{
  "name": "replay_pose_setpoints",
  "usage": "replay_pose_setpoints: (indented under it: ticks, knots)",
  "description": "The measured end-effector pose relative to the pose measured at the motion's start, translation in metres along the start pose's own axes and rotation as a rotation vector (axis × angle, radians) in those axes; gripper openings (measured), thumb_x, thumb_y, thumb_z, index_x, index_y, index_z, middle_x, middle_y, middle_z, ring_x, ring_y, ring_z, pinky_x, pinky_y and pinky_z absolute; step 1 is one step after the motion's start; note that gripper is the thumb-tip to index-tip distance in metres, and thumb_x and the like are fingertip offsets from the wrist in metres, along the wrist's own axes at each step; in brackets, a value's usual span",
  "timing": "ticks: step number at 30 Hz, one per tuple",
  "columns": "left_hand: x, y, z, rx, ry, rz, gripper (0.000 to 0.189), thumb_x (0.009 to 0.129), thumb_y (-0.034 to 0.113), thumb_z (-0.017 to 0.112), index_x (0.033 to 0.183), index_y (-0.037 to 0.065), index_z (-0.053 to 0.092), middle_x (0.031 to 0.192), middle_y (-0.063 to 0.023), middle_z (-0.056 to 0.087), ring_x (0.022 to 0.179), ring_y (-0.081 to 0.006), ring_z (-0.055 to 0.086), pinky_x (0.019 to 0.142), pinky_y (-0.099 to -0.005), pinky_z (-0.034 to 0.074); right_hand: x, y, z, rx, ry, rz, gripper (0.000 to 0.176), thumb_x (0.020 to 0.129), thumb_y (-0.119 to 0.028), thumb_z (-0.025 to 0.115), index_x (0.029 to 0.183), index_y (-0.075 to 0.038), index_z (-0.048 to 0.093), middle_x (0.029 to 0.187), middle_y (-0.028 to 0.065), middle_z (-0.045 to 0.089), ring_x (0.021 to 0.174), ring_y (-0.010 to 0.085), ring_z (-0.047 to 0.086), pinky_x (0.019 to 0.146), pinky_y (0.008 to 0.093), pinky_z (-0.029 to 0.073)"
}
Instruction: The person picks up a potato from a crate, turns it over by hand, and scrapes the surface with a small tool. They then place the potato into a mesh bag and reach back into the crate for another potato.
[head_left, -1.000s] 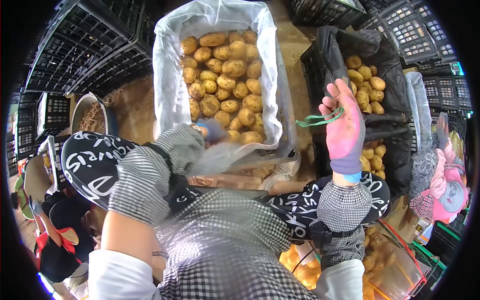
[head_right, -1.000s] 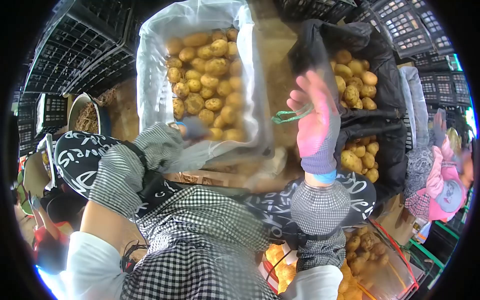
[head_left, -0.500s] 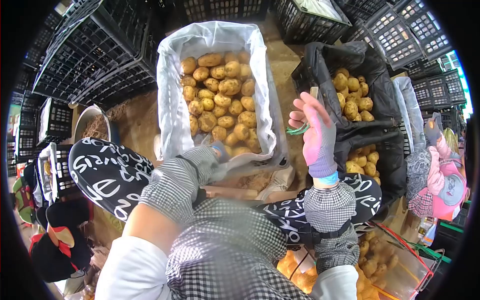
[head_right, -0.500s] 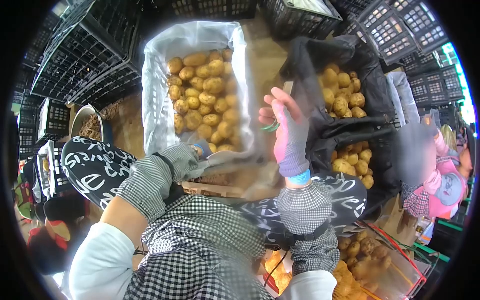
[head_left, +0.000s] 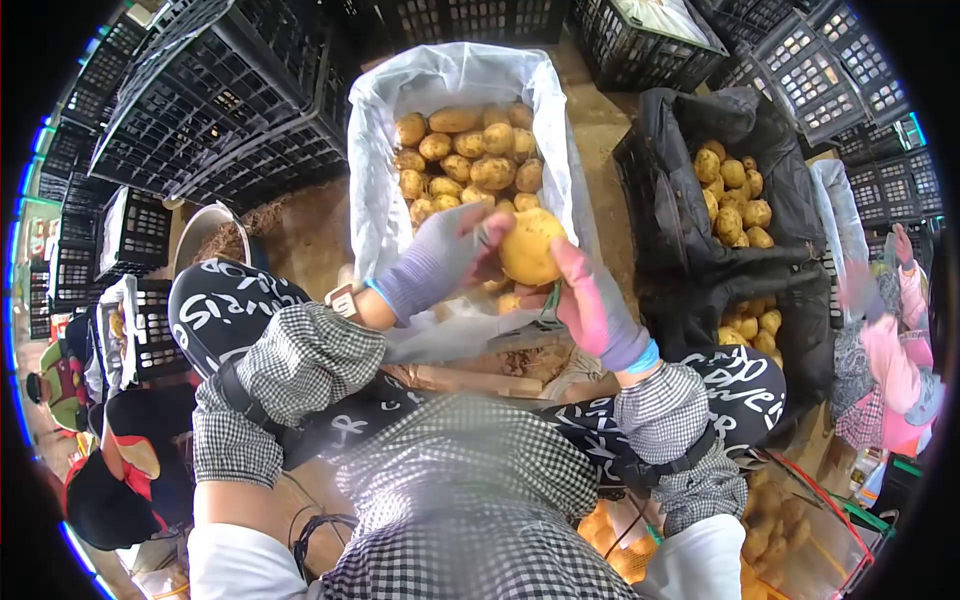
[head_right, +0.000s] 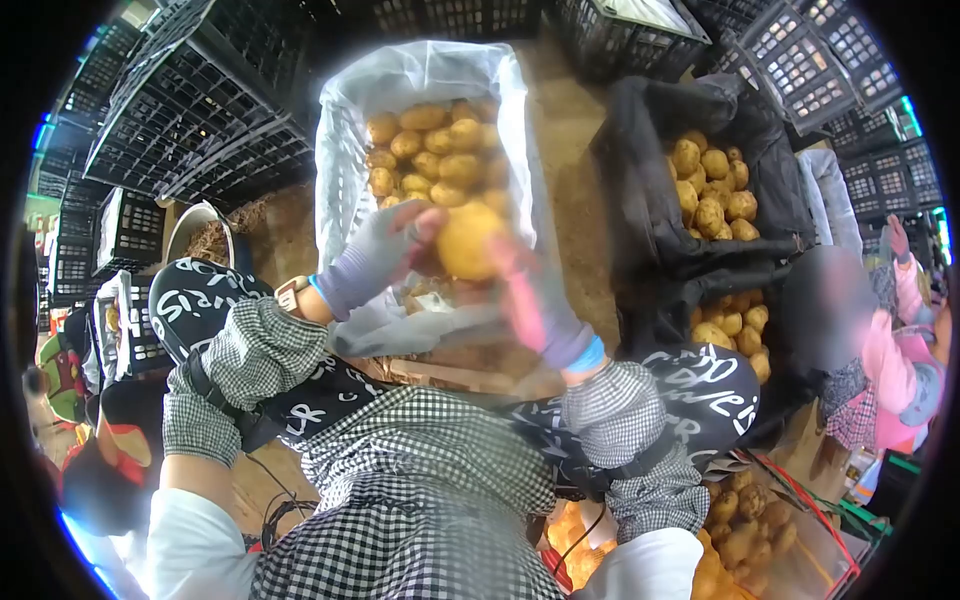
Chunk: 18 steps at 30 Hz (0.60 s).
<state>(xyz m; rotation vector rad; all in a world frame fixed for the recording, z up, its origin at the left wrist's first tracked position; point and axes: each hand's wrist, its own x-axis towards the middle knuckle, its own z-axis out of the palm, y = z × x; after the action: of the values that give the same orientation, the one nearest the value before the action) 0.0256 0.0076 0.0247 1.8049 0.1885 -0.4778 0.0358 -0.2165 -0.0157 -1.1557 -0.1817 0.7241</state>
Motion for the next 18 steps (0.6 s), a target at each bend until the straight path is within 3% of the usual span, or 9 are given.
replay_pose_setpoints:
  ticks: [3,5,7,8,10,11,12,17,18]
  knots:
    - [0.001,-0.007,0.001,-0.16,-0.041,-0.003,0.056,0.103,0.052,0.046,0.121,0.002,0.061,0.089,-0.0041,0.067,0.074,-0.01,0.065,0.065,-0.0247,0.054,-0.002,-0.017,0.008,0.232,-0.006,0.097,0.059,0.104,-0.046,0.048,0.142,-0.001,0.046,0.125,0.0103,0.06,0.107,0.0183,0.063,0.093,0.0339,0.052]
    - [-0.002,0.0,0.0,-0.15,-0.128,-0.034,0.061,0.103,0.055,0.043,0.131,0.002,0.054,0.092,-0.0052,0.068,0.077,-0.012,0.067,0.073,-0.0265,0.056,-0.001,-0.015,0.008,0.255,0.027,0.067,0.061,0.103,-0.047,0.052,0.143,0.0,0.046,0.127,0.0109,0.06,0.107,0.0191,0.063,0.094,0.0338,0.051]
    - [-0.008,0.008,0.001,-0.159,-0.22,-0.024,0.065,0.103,0.056,0.042,0.138,0.002,0.049,0.098,-0.007,0.068,0.079,-0.0132,0.068,0.079,-0.0275,0.057,-0.003,-0.013,0.009,-0.029,0.106,-0.012,0.063,0.098,-0.042,0.061,0.144,-0.001,0.046,0.131,0.0119,0.058,0.109,0.0187,0.062,0.096,0.0332,0.05]
    - [-0.006,0.005,-0.002,-0.28,-0.334,-0.097,0.067,0.1,0.051,0.054,0.145,0.004,0.04,0.116,-0.0112,0.064,0.095,-0.0154,0.068,0.087,-0.0292,0.056,-0.003,-0.012,0.009,-0.17,0.143,-0.051,0.065,0.096,-0.04,0.066,0.144,-0.001,0.045,0.132,0.0124,0.058,0.109,0.0186,0.062,0.096,0.033,0.05]
    - [-0.001,-0.012,0.002,-0.299,-0.317,0.093,0.07,0.095,0.04,0.066,0.148,0.004,0.037,0.127,-0.0118,0.058,0.107,-0.0167,0.063,0.091,-0.0311,0.055,0.001,-0.012,0.001,-0.718,0.128,-0.42,0.07,0.09,-0.033,0.074,0.145,-0.002,0.045,0.133,0.0121,0.057,0.105,0.0158,0.062,0.09,0.0292,0.051]
    - [0.001,-0.012,0.002,-0.307,-0.304,0.192,0.074,0.092,0.035,0.072,0.149,0.004,0.035,0.133,-0.0122,0.055,0.113,-0.0173,0.061,0.093,-0.032,0.054,0.001,-0.013,0.002,-0.69,0.129,-0.396,0.072,0.088,-0.03,0.077,0.146,-0.002,0.044,0.132,0.0106,0.057,0.098,0.0128,0.06,0.082,0.0264,0.05]
    - [0.001,-0.006,0.005,-0.496,-0.276,0.132,0.089,0.078,0.012,0.084,0.15,0.005,0.033,0.142,-0.0108,0.047,0.126,-0.0184,0.051,0.101,-0.0353,0.05,0.001,-0.014,0.002,-0.661,0.13,-0.372,0.075,0.085,-0.027,0.08,0.147,-0.003,0.044,0.131,0.0092,0.057,0.09,0.0098,0.059,0.074,0.0237,0.049]
    - [0.002,-0.008,0.011,-0.606,-0.293,0.285,0.095,0.075,-0.014,0.076,0.153,0.003,0.026,0.14,-0.0118,0.048,0.128,-0.0197,0.052,0.104,-0.0332,0.049,0.0,-0.018,0.005,-0.466,0.143,-0.234,0.081,0.081,-0.022,0.083,0.148,-0.004,0.042,0.128,0.0049,0.056,0.069,0.003,0.048,0.057,0.019,0.043]
    - [-0.002,-0.005,0.012,-0.614,-0.275,0.286,0.096,0.074,-0.016,0.075,0.153,0.003,0.025,0.141,-0.0117,0.047,0.129,-0.02,0.051,0.105,-0.0334,0.049,0.0,-0.021,0.005,-0.633,0.127,-0.288,0.081,0.08,-0.02,0.083,0.148,-0.002,0.042,0.134,0.0083,0.053,0.092,0.0102,0.047,0.075,0.0241,0.041]
